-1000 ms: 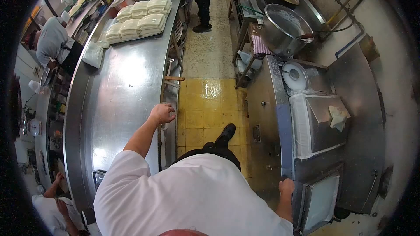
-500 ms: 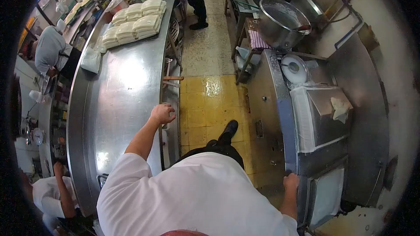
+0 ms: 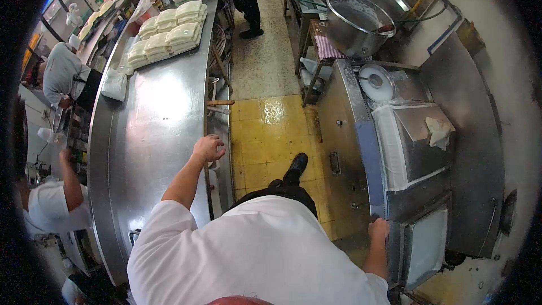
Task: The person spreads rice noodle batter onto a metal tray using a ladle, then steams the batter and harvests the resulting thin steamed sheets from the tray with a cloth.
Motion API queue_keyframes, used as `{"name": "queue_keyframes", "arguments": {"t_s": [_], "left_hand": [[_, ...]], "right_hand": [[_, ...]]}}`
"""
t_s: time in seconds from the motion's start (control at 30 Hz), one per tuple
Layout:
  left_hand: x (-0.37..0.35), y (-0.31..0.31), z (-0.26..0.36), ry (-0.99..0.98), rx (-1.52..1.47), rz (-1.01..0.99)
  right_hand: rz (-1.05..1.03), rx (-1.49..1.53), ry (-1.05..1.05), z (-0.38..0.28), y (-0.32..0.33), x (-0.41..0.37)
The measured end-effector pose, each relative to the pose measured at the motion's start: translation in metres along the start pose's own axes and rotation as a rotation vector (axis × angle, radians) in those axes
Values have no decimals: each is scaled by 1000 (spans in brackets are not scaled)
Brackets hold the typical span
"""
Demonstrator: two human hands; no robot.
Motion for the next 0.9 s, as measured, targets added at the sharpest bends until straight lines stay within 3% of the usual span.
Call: {"name": "queue_keyframes", "arguments": {"t_s": [0.9], "left_hand": [[1, -2, -2, -18, -4, 47]], "right_hand": [[10, 58, 0, -1, 6, -3]]}}
Point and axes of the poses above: each hand's wrist, its own x-axis towards the middle knuckle, its own y-axis out of the back of the hand, z = x × y, the point moved 5 cm from there along x, towards the middle knuckle, and after that the axes turned 4 degrees about -z, right-handed, at the moved point
